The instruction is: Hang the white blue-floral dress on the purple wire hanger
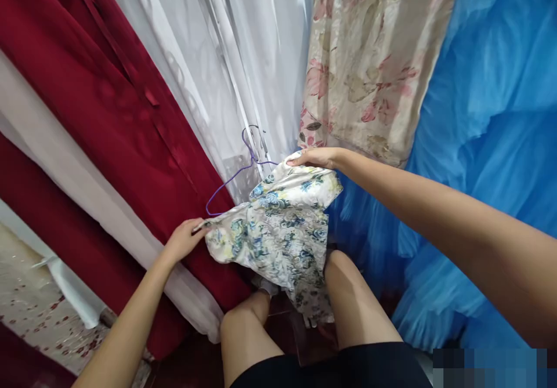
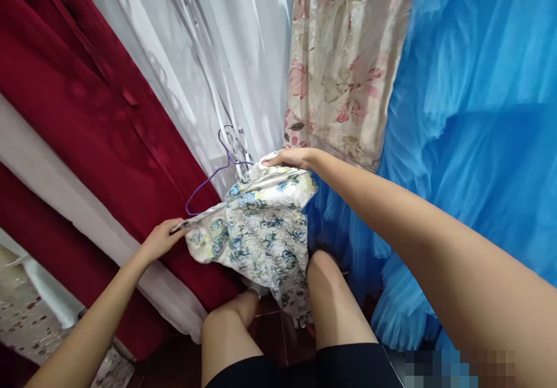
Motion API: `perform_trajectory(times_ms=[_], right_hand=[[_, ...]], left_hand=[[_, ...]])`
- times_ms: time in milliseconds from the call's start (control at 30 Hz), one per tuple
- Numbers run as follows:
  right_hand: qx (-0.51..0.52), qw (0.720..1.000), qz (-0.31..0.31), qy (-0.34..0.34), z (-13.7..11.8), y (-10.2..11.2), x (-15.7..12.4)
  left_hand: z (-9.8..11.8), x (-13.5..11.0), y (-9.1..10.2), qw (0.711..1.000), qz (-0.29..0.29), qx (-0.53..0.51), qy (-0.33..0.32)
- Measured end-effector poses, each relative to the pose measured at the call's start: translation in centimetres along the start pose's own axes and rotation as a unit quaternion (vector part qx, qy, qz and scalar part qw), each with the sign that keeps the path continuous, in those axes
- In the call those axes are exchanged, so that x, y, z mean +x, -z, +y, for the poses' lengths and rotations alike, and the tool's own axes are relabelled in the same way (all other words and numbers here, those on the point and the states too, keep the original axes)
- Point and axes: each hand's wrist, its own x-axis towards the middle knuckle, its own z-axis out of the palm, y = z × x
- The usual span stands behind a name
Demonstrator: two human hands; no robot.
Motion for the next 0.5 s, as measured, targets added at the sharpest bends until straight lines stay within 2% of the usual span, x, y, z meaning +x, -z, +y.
perform_trajectory(times_ms=[100,233,333,400,433,467,500], right_hand=[[0.031,0.998,-0.02,-0.044,-0.1,-0.3,-0.5],[0.067,0.993,-0.047,-0.081,0.2,-0.7,-1.6],[0.083,0.992,-0.032,-0.085,1.6,-0.6,-2.7],[0.106,0.992,0.003,-0.069,3.2,-0.2,-3.7],[0.125,0.99,0.028,-0.051,4.1,0.0,-4.3],[0.146,0.987,0.059,-0.028,4.8,0.2,-4.9],[0.167,0.982,0.094,-0.003,5.4,0.4,-5.5]], left_hand=[[0.8,3.8,0.6,0.999,0.041,0.013,-0.023],[5.4,7.9,-0.8,0.986,0.106,-0.13,-0.016],[8.3,9.0,-2.0,0.97,0.2,-0.132,-0.054],[9.3,8.8,-2.3,0.953,0.275,-0.122,-0.029],[9.4,8.5,-2.2,0.95,0.274,-0.15,0.007],[9.5,8.1,-1.9,0.95,0.232,-0.201,0.051],[9.4,7.6,-1.5,0.946,0.158,-0.267,0.097]])
